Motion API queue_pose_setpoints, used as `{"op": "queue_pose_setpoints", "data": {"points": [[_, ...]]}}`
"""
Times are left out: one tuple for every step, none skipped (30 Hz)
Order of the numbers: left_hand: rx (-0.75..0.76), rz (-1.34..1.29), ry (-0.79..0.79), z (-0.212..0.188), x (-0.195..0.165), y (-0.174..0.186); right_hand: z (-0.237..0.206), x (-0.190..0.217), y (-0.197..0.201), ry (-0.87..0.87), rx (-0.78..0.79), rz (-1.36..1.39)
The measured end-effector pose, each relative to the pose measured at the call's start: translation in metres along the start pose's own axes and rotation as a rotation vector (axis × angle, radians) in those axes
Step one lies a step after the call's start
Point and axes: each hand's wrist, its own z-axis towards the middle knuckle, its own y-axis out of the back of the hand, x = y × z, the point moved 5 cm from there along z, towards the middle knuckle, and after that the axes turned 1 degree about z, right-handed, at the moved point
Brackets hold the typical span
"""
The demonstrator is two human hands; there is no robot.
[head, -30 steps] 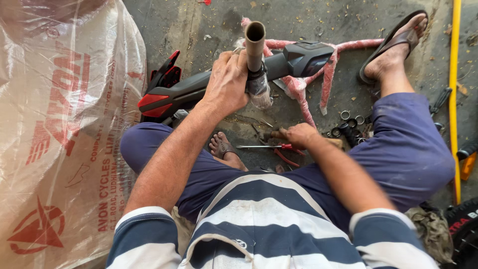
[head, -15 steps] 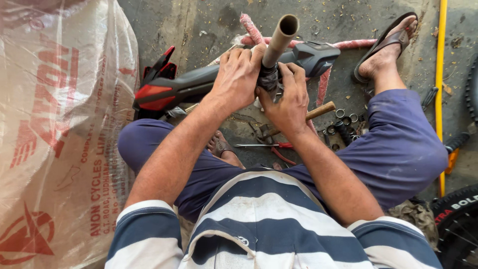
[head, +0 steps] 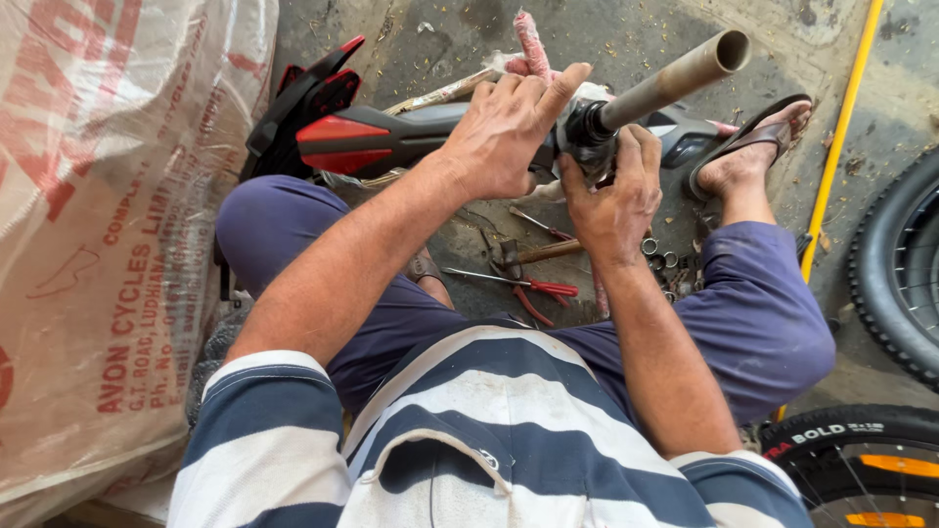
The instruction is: The person sits on the floor assembling a bicycle, fitting the handlebar stem onto the fork steerer tube of the frame. They align the parts by hand, tap the assembly with a wooden stick and hammer, and tighten components using a screwdriver and pliers.
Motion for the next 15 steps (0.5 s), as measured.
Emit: {"op": "queue_pose_setpoints", "data": {"points": [[-0.015,-0.013,0.010,-0.002,-0.001,-0.001,0.001,0.002,0.000,0.032,-0.017,-0.021],[-0.027,-0.027,0.021,-0.005,-0.002,-0.004,0.002,0.002,0.000,0.051,-0.027,-0.040],[-0.039,-0.040,0.030,-0.007,-0.003,-0.006,0.003,0.002,0.000,0.070,-0.038,-0.059],[-0.047,-0.031,0.048,-0.008,-0.003,-0.008,0.005,0.002,0.001,0.091,-0.052,-0.076],[-0.052,-0.022,0.065,-0.010,-0.004,-0.010,0.008,0.002,0.000,0.103,-0.028,-0.064],[-0.058,-0.015,0.080,-0.012,-0.006,-0.013,0.010,0.001,0.001,0.113,-0.004,-0.053],[-0.092,-0.029,0.090,-0.014,-0.007,-0.013,0.012,0.001,0.001,0.125,0.017,-0.042],[-0.125,-0.041,0.100,-0.016,-0.009,-0.013,0.014,-0.001,0.002,0.120,0.037,-0.028],[-0.158,-0.054,0.108,-0.017,-0.011,-0.013,0.016,-0.001,0.003,0.115,0.056,-0.014],[-0.174,-0.028,0.122,-0.019,-0.014,-0.013,0.017,-0.001,0.003,0.111,0.074,0.001],[-0.189,-0.002,0.138,-0.021,-0.016,-0.011,0.019,-0.001,0.004,0.102,0.085,0.029],[-0.202,0.024,0.157,-0.022,-0.019,-0.010,0.020,-0.002,0.004,0.092,0.098,0.059],[-0.189,0.014,0.170,-0.022,-0.020,-0.010,0.021,-0.002,0.004,0.082,0.111,0.089],[-0.177,0.008,0.181,-0.021,-0.021,-0.008,0.022,-0.001,0.004,0.100,0.111,0.107],[-0.164,0.003,0.189,-0.020,-0.022,-0.007,0.023,-0.001,0.005,0.119,0.107,0.124]]}}
